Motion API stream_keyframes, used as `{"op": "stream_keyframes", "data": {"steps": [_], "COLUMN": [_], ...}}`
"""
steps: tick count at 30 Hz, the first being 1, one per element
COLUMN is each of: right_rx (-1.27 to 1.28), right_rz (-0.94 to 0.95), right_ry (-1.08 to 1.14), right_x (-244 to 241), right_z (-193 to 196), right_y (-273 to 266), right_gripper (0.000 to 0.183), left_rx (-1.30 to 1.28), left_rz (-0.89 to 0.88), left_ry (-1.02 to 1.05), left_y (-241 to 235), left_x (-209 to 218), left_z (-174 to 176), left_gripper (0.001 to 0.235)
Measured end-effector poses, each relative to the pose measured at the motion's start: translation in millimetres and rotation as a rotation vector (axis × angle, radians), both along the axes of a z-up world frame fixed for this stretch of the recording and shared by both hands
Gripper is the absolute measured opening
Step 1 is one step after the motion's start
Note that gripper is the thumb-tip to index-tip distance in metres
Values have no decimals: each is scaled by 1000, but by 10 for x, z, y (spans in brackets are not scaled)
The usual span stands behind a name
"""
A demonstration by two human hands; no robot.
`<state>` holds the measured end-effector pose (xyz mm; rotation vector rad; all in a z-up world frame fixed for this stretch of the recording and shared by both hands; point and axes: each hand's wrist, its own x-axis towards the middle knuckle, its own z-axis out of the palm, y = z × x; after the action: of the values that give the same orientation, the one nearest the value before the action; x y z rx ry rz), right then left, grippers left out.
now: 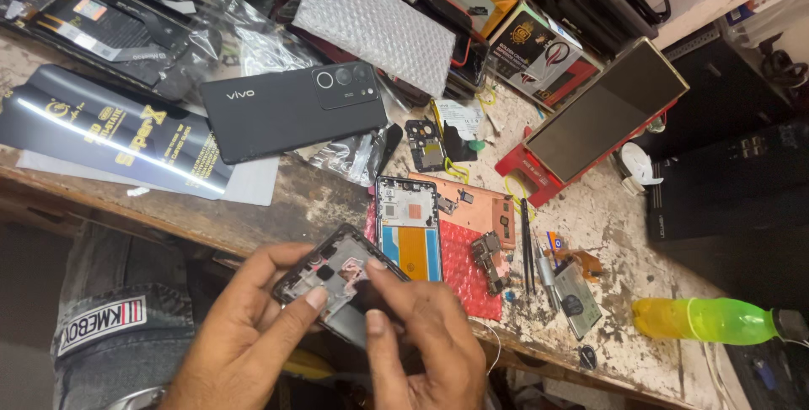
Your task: The person is repairing a disassembled smartphone. They use a metal prying tool to remove a small internal component from the phone's frame and then place it on the workbench.
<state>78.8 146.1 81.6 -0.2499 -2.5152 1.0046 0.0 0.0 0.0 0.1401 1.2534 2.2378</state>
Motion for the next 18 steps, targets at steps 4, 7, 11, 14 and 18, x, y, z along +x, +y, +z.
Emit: {"op": "stream_keyframes", "data": {"steps": [4,7,11,14,18], "right_rx": [-25,69,219,198,193], "right_rz": [-70,-71,-35,-58,-72], "right_ry": [128,183,331,387,398], "right_x": [-72,-107,-166,-176,-165], "right_z": [23,25,-22,-65,-96], "right_y": [-115,-121,-118,-138,-139], "right_gripper": [24,17,21,22,23], "left_rx": [147,132,28,24,73], "left_rz": [17,32,74,99,104], "left_ry": [13,-4,-16,20,64], "left_y": [39,70,106,110,122], "left_x": [-2,45,77,105,120], "left_z": [56,110,154,154,120], "left_gripper": [39,35,33,32,30]}}
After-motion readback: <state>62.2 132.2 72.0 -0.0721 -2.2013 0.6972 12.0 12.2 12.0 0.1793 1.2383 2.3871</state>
